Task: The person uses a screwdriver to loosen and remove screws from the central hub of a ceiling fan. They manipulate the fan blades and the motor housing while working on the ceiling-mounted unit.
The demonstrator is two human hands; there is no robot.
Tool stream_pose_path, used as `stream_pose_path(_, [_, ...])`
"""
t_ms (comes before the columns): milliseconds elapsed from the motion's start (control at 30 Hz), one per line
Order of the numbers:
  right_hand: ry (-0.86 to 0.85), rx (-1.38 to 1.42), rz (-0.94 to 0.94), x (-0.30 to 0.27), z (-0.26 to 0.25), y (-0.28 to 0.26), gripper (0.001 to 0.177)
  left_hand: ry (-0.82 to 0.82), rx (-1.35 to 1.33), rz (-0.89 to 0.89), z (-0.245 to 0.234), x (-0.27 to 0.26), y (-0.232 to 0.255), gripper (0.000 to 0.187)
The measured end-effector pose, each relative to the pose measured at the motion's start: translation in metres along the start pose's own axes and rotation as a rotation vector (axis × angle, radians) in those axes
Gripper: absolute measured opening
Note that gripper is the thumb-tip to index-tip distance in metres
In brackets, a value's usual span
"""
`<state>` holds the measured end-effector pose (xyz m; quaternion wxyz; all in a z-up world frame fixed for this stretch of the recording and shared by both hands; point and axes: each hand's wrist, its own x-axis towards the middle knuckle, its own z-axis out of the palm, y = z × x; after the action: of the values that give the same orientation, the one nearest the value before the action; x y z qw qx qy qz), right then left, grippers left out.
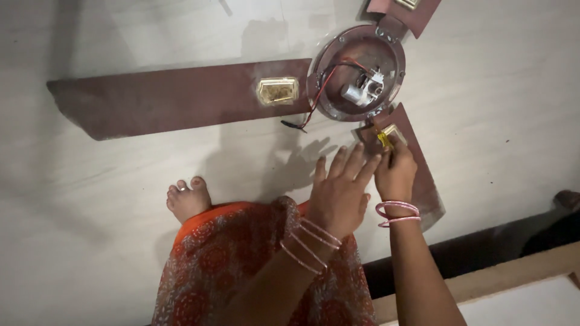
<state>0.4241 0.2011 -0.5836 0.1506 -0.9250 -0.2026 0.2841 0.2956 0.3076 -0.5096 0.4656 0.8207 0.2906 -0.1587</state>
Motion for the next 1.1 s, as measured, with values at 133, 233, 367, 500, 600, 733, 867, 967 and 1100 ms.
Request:
stream_pose_path(133, [-0.154,-0.353,0.029,0.008,-0.003,-0.021,0.035,-0.072,-0.078,-0.043,0.000,-0.006,0.007,0.077])
stream_pose_path(233, [-0.266,-0.498,0.121,0.025,-0.004,-0.031,0.023,-0.067,-0.104,-0.072,0.004,-0.002,0.004,0.078])
stream_pose_path(367, [-0.266,-0.471,0.107,0.042,-0.002,-0.023,0.025,-0.019,-0.114,-0.071,0.010,0.009,0.000,0.078])
stream_pose_path(500, [-0.230,-0.244,0.140,0.055,0.002,-0.004,0.032,0.018,-0.102,-0.074,0.010,0.024,-0.005,0.080])
stream_pose_path(600, [-0.197,-0.030,0.159,0.058,0.009,0.006,0.034,0.010,-0.105,-0.091,0.009,0.032,-0.009,0.079])
stream_pose_path(733, [-0.244,0.396,0.507,0.059,0.015,0.010,0.034,-0.032,-0.103,-0.122,0.011,0.035,-0.014,0.078])
stream_pose_path(867, [-0.257,0.648,0.738,0.064,0.015,0.014,0.036,-0.036,-0.112,-0.125,0.015,0.041,-0.014,0.076])
stream_pose_path(967, [-0.303,0.500,0.796,0.072,0.010,0.019,0.031,-0.012,-0.111,-0.115,0.020,0.047,-0.013,0.075])
stream_pose_path(1100, [-0.354,0.491,0.753,0.077,0.002,0.023,0.031,-0.015,-0.078,-0.116,0.027,0.054,-0.017,0.077])
